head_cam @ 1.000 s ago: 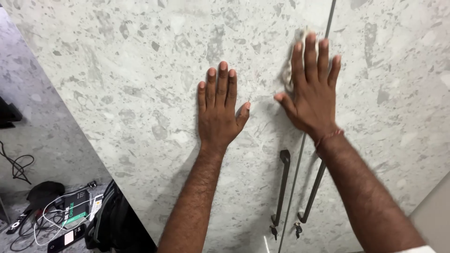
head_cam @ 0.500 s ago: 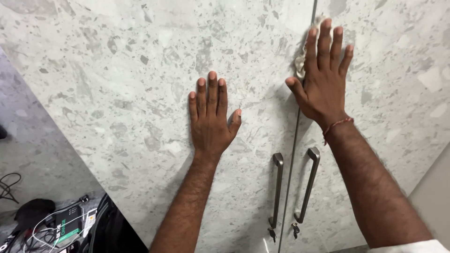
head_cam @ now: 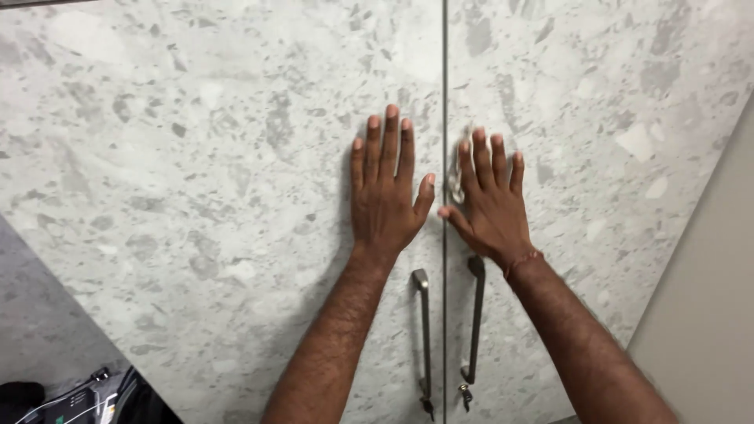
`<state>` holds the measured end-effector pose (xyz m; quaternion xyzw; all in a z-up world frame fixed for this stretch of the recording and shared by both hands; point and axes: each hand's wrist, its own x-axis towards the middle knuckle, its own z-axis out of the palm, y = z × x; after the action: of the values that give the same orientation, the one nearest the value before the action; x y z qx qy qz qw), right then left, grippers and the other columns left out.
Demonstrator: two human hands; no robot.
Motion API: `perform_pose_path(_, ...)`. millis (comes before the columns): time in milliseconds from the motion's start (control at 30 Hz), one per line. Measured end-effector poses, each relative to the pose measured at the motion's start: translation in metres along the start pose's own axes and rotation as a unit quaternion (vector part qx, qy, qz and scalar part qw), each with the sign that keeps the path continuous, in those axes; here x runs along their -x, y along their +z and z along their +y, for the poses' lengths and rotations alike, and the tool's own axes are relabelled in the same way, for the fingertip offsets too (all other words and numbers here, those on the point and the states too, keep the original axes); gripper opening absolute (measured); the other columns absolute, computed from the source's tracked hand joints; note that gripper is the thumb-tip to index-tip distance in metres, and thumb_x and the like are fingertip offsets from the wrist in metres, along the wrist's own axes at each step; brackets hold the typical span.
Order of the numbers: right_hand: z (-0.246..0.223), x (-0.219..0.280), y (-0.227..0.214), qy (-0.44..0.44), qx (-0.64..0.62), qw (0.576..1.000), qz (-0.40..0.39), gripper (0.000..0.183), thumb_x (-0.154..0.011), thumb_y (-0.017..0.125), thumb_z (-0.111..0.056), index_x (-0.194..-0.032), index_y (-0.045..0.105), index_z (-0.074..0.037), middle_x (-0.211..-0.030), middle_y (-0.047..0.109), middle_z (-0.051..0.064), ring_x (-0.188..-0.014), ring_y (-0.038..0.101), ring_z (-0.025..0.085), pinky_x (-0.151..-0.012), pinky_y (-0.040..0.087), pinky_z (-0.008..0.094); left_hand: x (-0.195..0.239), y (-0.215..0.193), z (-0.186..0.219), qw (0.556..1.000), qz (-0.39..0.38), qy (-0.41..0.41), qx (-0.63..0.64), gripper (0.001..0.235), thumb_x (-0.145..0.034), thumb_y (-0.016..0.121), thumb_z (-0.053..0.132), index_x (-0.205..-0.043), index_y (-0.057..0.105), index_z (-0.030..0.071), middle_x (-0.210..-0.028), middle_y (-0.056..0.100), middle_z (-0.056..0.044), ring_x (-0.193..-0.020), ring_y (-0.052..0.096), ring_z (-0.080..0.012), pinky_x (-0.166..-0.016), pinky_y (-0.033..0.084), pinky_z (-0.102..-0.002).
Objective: Wiping the surface of a wardrobe with a cleaning cloth.
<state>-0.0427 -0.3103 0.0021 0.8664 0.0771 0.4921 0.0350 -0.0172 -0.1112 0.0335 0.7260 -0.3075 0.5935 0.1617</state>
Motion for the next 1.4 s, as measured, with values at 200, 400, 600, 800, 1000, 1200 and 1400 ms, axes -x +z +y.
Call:
perform_pose_path(200, 0.037, -0.049, -0.031, -0.024, 0.02, 0.999, 0.029, 0.105, -0.093, 0.009, -0.086, -0.17, 0.002, -0.016, -0.177, -0.005, 0.009, -0.163, -0.009, 0.026, -0.129, -0.013, 0.051, -0.041, 0.039, 0.03, 0.995, -0.024, -0.012, -0.093, 0.064, -0.117, 0.043, 0.037, -0.17, 0.018, 0.01, -0.178, 0.01, -0.01, -0.166, 0.009, -0.027, -0.137, 0.01, -0.049)
perform_pose_path(400, 0.065, -0.002, 0.014, -0.079, -0.017, 0.996, 0.028, 0.106, -0.093, 0.002, -0.088, -0.169, 0.005, -0.013, -0.175, -0.005, 0.012, -0.162, -0.01, 0.027, -0.13, -0.011, 0.049, -0.048, 0.058, 0.037, 0.992, -0.049, 0.008, -0.118, 0.076, -0.117, 0.042, 0.053, -0.171, 0.012, 0.009, -0.177, 0.004, -0.011, -0.164, 0.004, -0.0279, -0.134, 0.004, -0.05)
perform_pose_path(600, 0.092, 0.045, 0.027, -0.128, 0.098, 0.987, 0.003, 0.1, -0.091, 0.002, -0.085, -0.169, 0.004, -0.023, -0.176, -0.006, 0.003, -0.161, -0.011, 0.024, -0.129, -0.012, 0.05, -0.042, 0.066, 0.04, 0.983, -0.021, 0.011, -0.181, 0.081, -0.118, 0.041, 0.059, -0.173, 0.008, 0.009, -0.179, 0.001, -0.01, -0.166, 0.003, -0.0278, -0.136, 0.003, -0.049)
perform_pose_path(800, 0.116, -0.029, 0.009, -0.098, 0.041, 0.992, 0.067, 0.1, -0.095, 0.003, -0.087, -0.17, 0.007, -0.021, -0.175, -0.002, 0.007, -0.163, -0.006, 0.024, -0.129, -0.012, 0.051, -0.043, 0.062, 0.043, 0.983, -0.046, -0.004, -0.178, 0.079, -0.117, 0.04, 0.059, -0.171, 0.009, 0.011, -0.177, 0.004, -0.009, -0.165, 0.006, -0.0275, -0.135, 0.005, -0.05)
perform_pose_path(1000, 0.107, -0.056, -0.019, -0.061, -0.004, 0.993, 0.097, 0.102, -0.095, 0.006, -0.087, -0.172, 0.007, -0.021, -0.178, -0.001, 0.008, -0.164, -0.005, 0.029, -0.132, -0.01, 0.051, -0.042, 0.06, 0.046, 0.982, -0.041, -0.006, -0.187, 0.078, -0.116, 0.039, 0.06, -0.171, 0.011, 0.012, -0.178, 0.005, -0.008, -0.165, 0.007, -0.0269, -0.135, 0.006, -0.049)
perform_pose_path(1200, 0.114, -0.002, 0.022, -0.088, -0.002, 0.991, 0.104, 0.1, -0.098, 0.007, -0.085, -0.171, 0.009, -0.017, -0.177, 0.0, 0.01, -0.163, -0.005, 0.029, -0.131, -0.009, 0.05, -0.042, 0.062, 0.045, 0.983, -0.038, -0.008, -0.18, 0.078, -0.115, 0.041, 0.059, -0.17, 0.012, 0.013, -0.177, 0.007, -0.007, -0.164, 0.008, -0.0268, -0.135, 0.007, -0.05)
perform_pose_path(1400, 0.132, 0.053, 0.051, -0.123, 0.024, 0.989, 0.081, 0.098, -0.099, 0.009, -0.083, -0.171, 0.011, -0.017, -0.176, 0.001, 0.01, -0.162, -0.006, 0.03, -0.131, -0.009, 0.05, -0.04, 0.062, 0.046, 0.982, -0.014, -0.001, -0.188, 0.077, -0.116, 0.042, 0.058, -0.171, 0.012, 0.013, -0.177, 0.007, -0.007, -0.165, 0.009, -0.0264, -0.136, 0.008, -0.05)
